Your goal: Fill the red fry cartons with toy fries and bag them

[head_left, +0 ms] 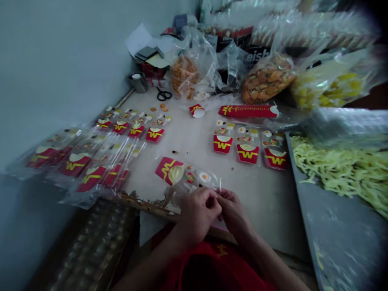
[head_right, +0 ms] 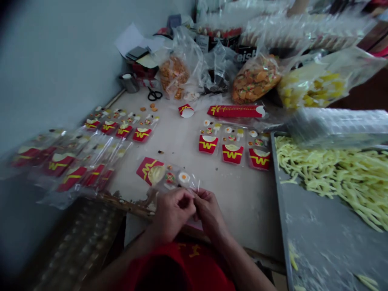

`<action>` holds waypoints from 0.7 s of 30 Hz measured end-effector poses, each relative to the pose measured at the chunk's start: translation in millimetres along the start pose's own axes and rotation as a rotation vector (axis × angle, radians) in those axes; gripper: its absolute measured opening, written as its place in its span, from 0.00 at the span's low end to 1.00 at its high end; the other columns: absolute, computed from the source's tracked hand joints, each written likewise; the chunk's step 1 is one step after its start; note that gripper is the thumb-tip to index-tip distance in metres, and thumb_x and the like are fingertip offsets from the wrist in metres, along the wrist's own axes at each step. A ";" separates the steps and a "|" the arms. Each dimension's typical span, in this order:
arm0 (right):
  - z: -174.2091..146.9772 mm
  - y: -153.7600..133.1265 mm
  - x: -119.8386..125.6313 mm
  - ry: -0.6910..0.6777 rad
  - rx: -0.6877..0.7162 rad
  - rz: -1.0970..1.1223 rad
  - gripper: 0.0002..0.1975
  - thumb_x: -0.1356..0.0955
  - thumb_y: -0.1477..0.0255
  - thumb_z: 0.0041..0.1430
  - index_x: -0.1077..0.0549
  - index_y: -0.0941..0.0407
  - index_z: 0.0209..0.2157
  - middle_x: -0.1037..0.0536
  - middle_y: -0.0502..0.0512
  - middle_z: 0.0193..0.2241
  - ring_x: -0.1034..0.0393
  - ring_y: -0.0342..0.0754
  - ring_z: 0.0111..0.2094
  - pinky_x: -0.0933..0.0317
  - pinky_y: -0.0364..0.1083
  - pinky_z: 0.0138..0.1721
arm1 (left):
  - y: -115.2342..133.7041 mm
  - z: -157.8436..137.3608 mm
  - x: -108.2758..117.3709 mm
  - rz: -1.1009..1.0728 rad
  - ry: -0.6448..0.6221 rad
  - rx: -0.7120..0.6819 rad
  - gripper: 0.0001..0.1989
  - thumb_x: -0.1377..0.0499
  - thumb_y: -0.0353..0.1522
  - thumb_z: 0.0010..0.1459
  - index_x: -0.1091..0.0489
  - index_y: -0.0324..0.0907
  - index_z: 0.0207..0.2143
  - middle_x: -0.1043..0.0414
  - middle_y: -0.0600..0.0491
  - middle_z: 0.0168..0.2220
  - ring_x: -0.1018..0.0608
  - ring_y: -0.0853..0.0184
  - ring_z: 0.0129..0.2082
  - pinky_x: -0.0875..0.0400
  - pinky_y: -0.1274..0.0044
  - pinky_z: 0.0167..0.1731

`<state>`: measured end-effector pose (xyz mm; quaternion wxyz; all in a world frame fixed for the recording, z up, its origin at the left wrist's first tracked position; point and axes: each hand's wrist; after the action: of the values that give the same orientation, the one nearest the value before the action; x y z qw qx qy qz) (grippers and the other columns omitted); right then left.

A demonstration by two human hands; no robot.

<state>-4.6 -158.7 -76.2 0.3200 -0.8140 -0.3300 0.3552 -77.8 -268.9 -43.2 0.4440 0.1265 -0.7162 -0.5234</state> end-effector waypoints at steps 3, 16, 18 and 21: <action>3.0 -11.2 6.0 -0.066 0.003 -0.084 0.19 0.26 0.55 0.55 0.24 0.58 0.28 0.36 0.43 0.14 0.56 0.33 0.11 0.64 0.39 0.14 | -0.3 -11.2 21.0 0.048 -0.046 -0.185 0.06 0.39 0.28 0.61 0.24 0.44 0.40 0.20 0.52 0.35 0.20 0.67 0.36 0.26 0.77 0.40; 114.6 -74.0 -92.3 -0.366 0.199 -0.698 0.26 0.31 0.48 0.58 0.22 0.58 0.42 0.22 0.54 0.28 0.44 0.38 0.16 0.49 0.42 0.18 | -18.2 -9.1 209.2 0.830 0.009 -0.045 0.50 0.31 0.41 0.43 0.44 0.52 0.69 0.37 0.42 0.60 0.32 0.48 0.57 0.37 0.57 0.59; 139.3 -66.2 -106.3 -0.152 0.437 -0.991 0.25 0.32 0.53 0.61 0.23 0.57 0.50 0.20 0.58 0.38 0.34 0.43 0.23 0.40 0.45 0.27 | -33.9 -2.8 254.2 0.897 0.125 0.055 0.46 0.33 0.43 0.46 0.40 0.48 0.68 0.35 0.42 0.59 0.31 0.49 0.56 0.36 0.59 0.59; 167.2 -52.3 -113.0 -0.026 0.674 -1.460 0.19 0.33 0.64 0.64 0.24 0.58 0.52 0.24 0.63 0.46 0.27 0.51 0.38 0.36 0.48 0.40 | -71.3 18.2 324.8 0.905 0.221 0.188 0.42 0.35 0.47 0.50 0.37 0.44 0.66 0.33 0.41 0.59 0.30 0.48 0.58 0.37 0.61 0.60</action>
<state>-212.7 -167.1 -86.0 0.6960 -0.2482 -0.6577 0.1464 -298.4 -497.0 57.8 0.6876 -0.1037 -0.6921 -0.1936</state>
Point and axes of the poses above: each hand's wrist, its own z-axis towards the middle knuckle, its own x-axis out of the back of the hand, y = z × x
